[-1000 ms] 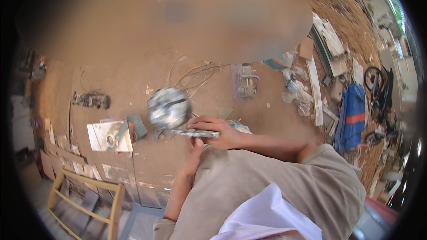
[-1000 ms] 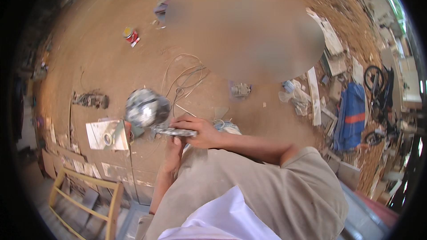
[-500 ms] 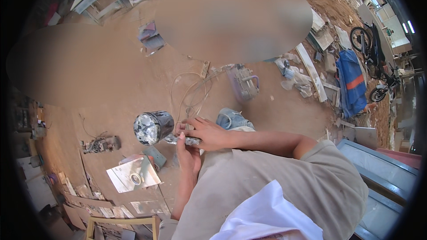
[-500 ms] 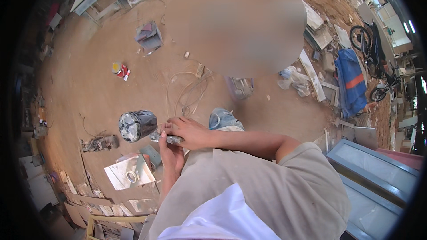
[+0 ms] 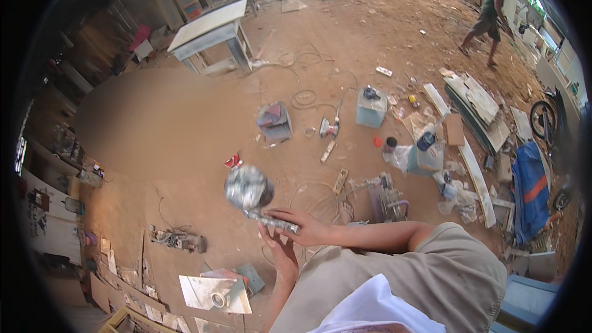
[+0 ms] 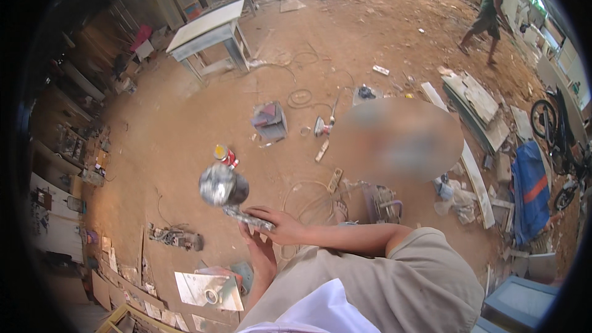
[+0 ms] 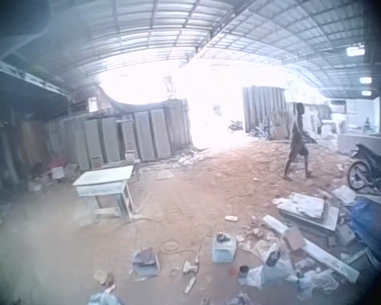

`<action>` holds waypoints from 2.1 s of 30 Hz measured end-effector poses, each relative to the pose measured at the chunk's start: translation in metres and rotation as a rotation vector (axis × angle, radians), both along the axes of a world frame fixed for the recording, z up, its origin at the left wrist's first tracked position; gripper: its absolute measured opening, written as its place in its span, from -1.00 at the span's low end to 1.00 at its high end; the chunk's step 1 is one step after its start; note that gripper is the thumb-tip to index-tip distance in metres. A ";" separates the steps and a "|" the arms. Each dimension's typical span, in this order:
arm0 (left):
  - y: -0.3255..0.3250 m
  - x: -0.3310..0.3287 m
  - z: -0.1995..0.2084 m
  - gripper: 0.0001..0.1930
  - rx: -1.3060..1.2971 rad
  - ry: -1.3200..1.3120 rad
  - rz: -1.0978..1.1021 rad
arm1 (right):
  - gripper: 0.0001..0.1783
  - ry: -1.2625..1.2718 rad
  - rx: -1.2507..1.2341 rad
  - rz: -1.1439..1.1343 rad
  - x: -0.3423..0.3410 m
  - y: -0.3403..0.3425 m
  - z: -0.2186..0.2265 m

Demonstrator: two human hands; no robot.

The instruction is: The person uses a spray gun to apply a coat of paint to a large wooden door frame standing upright in a workshop. After finishing the spray application, the person walks around the cluttered room, holding the spray gun and its hose, and briefly adjusts the nozzle of the tool.

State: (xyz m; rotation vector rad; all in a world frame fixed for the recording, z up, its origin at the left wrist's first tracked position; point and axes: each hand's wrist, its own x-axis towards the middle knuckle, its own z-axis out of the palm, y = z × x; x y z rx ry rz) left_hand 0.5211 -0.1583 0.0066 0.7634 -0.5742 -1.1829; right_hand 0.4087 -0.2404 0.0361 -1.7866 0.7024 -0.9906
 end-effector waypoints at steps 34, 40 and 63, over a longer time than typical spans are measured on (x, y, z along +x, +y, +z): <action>-0.549 0.073 -0.278 -0.52 0.924 -1.164 -1.268 | -0.74 -0.181 0.013 -1.536 -0.317 -0.501 0.115; -0.757 -0.012 -0.150 -0.24 0.562 -1.390 -1.414 | -0.67 -0.222 0.541 -1.296 -0.223 -0.539 0.016; -0.858 -0.288 -0.056 -0.65 0.539 -0.498 -1.502 | -0.36 -0.014 0.804 -1.763 -0.271 -0.445 -0.138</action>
